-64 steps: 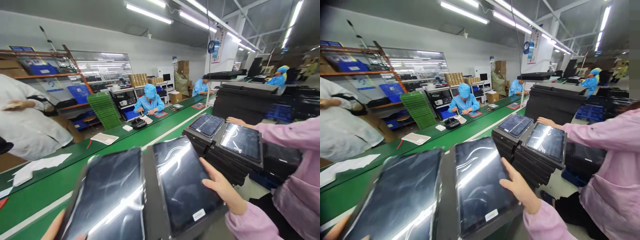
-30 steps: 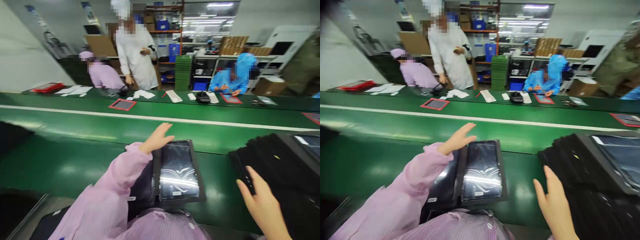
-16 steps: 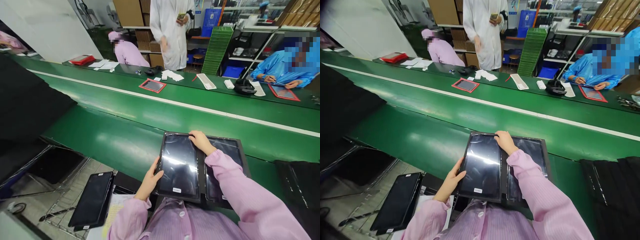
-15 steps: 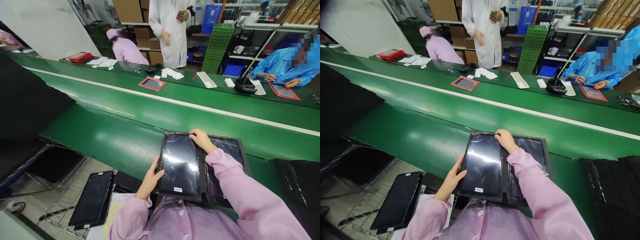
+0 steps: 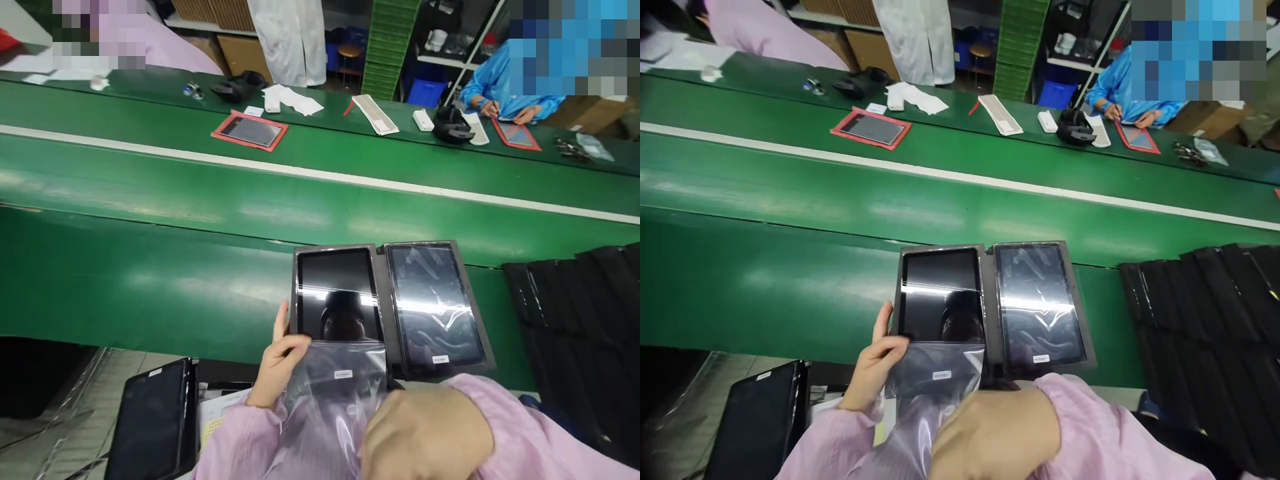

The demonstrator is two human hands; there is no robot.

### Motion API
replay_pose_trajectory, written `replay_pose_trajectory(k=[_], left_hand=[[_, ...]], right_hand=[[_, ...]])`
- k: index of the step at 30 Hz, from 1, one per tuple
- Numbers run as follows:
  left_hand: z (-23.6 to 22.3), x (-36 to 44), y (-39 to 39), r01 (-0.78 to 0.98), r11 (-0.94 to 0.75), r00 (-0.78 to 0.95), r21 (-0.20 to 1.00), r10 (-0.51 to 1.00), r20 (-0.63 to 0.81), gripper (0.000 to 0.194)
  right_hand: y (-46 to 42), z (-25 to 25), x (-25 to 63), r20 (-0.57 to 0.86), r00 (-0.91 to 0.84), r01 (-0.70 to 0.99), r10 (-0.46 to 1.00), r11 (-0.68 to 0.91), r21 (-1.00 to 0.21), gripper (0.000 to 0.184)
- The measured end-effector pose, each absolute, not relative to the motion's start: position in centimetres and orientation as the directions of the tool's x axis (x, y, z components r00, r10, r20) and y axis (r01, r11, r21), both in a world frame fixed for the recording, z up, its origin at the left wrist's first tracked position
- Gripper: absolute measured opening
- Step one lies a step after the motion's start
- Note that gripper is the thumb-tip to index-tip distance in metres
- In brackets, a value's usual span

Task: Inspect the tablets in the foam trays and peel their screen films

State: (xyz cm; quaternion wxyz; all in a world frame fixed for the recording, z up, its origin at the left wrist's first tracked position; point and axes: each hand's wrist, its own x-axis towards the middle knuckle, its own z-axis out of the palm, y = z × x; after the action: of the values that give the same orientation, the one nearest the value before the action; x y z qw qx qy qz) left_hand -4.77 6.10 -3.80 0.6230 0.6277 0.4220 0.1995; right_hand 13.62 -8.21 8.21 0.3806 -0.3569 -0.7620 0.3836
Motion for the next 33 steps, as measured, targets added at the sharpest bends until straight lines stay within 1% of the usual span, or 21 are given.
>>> replay_pose_trajectory(k=[1, 3, 4, 5, 7, 8, 9, 10, 12, 13, 15, 17, 19, 20, 21, 23, 25, 27, 29, 31, 33], left_hand=[[-3.8, -5.0, 6.2, 0.29, 0.12, 0.585, 0.949, 0.763, -0.275, 0.026], [-3.8, -5.2, 6.5, 0.315, 0.109, 0.605, 0.943, 0.743, -0.287, 0.035], [-3.7, -5.3, 6.6, 0.325, 0.105, 0.603, 0.94, 0.743, -0.292, 0.035], [-3.6, -5.1, 6.9, 0.339, 0.101, 0.597, 0.935, 0.746, -0.297, 0.033], [-3.3, -4.4, 7.6, 0.36, 0.099, 0.569, 0.928, 0.765, -0.302, 0.024], [-3.1, -3.7, 8.1, 0.359, 0.105, 0.548, 0.927, 0.781, -0.301, 0.018], [-2.9, -2.8, 8.7, 0.349, 0.115, 0.527, 0.93, 0.796, -0.297, 0.023], [-2.7, -1.7, 9.4, 0.333, 0.129, 0.507, 0.934, 0.81, -0.293, 0.039], [-2.6, 0.6, 11.1, 0.295, 0.175, 0.481, 0.939, 0.822, -0.304, 0.073], [-2.5, 1.6, 12.0, 0.282, 0.209, 0.471, 0.936, 0.82, -0.325, 0.082], [-2.6, 3.3, 13.4, 0.25, 0.276, 0.46, 0.928, 0.809, -0.365, 0.086], [-2.6, 4.2, 14.3, 0.199, 0.331, 0.476, 0.922, 0.79, -0.386, 0.081], [-2.7, 4.4, 14.7, 0.142, 0.358, 0.509, 0.923, 0.773, -0.378, 0.076], [-2.7, 4.3, 14.7, 0.119, 0.366, 0.522, 0.923, 0.767, -0.372, 0.073], [-2.7, 4.3, 14.7, 0.103, 0.375, 0.529, 0.921, 0.764, -0.37, 0.071], [-2.8, 4.1, 14.6, 0.083, 0.397, 0.522, 0.914, 0.764, -0.38, 0.067], [-2.7, 4.2, 14.6, 0.072, 0.427, 0.502, 0.901, 0.765, -0.403, 0.064], [-2.5, 4.3, 14.5, 0.068, 0.444, 0.497, 0.893, 0.761, -0.416, 0.061], [-2.1, 4.4, 14.4, 0.089, 0.439, 0.493, 0.894, 0.761, -0.422, 0.061], [-1.6, 4.3, 14.4, 0.14, 0.418, 0.484, 0.898, 0.762, -0.43, 0.061], [-1.0, 4.0, 14.7, 0.251, 0.376, 0.444, 0.892, 0.774, -0.451, 0.065]], right_hand=[[-8.7, 8.4, 14.3, 0.291, -0.34, 0.246, 0.894, 0.383, -0.891, 0.042], [-9.2, 7.5, 16.2, 0.239, -0.02, 0.461, 0.971, 0.221, -0.859, 0.03], [-9.4, 6.7, 17.0, 0.251, 0.085, 0.609, 0.964, 0.149, -0.779, 0.026], [-9.6, 5.7, 17.6, 0.282, 0.103, 0.735, 0.954, 0.118, -0.668, 0.026], [-10.0, 3.7, 17.9, 0.293, -0.102, 0.848, 0.951, 0.237, -0.474, 0.03], [-10.3, 2.9, 17.7, 0.266, -0.234, 0.838, 0.935, 0.333, -0.432, 0.031], [-10.5, 2.4, 17.3, 0.239, -0.332, 0.814, 0.913, 0.405, -0.416, 0.032], [-10.6, 2.2, 16.9, 0.226, -0.388, 0.797, 0.893, 0.449, -0.404, 0.033], [-10.3, 2.2, 16.3, 0.236, -0.396, 0.815, 0.888, 0.458, -0.354, 0.034], [-10.0, 2.5, 16.3, 0.253, -0.37, 0.842, 0.894, 0.438, -0.314, 0.034], [-8.7, 2.9, 16.6, 0.259, -0.329, 0.889, 0.908, 0.39, -0.238, 0.034], [-6.7, 3.0, 17.4, 0.218, -0.348, 0.894, 0.912, 0.393, -0.217, 0.026], [-4.1, 2.8, 18.7, 0.185, -0.362, 0.87, 0.914, 0.402, -0.284, 0.021], [-2.8, 2.5, 19.6, 0.191, -0.318, 0.862, 0.928, 0.368, -0.349, 0.021], [-1.3, 2.3, 20.5, 0.206, -0.221, 0.854, 0.953, 0.291, -0.431, 0.021], [1.3, 1.9, 22.4, 0.178, 0.118, 0.775, 0.977, 0.021, -0.631, 0.019], [3.0, 1.9, 23.8, 0.048, 0.45, 0.553, 0.892, -0.236, -0.799, 0.018], [3.1, 2.6, 24.1, -0.063, 0.55, 0.359, 0.832, -0.304, -0.882, 0.02], [1.5, 3.7, 23.0, -0.051, 0.425, 0.358, 0.904, -0.22, -0.908, 0.019], [-1.3, 4.8, 21.2, 0.002, 0.119, 0.456, 0.993, -0.052, -0.888, 0.018], [-4.3, 5.4, 20.3, -0.016, -0.2, 0.473, 0.98, 0.083, -0.877, 0.03]])
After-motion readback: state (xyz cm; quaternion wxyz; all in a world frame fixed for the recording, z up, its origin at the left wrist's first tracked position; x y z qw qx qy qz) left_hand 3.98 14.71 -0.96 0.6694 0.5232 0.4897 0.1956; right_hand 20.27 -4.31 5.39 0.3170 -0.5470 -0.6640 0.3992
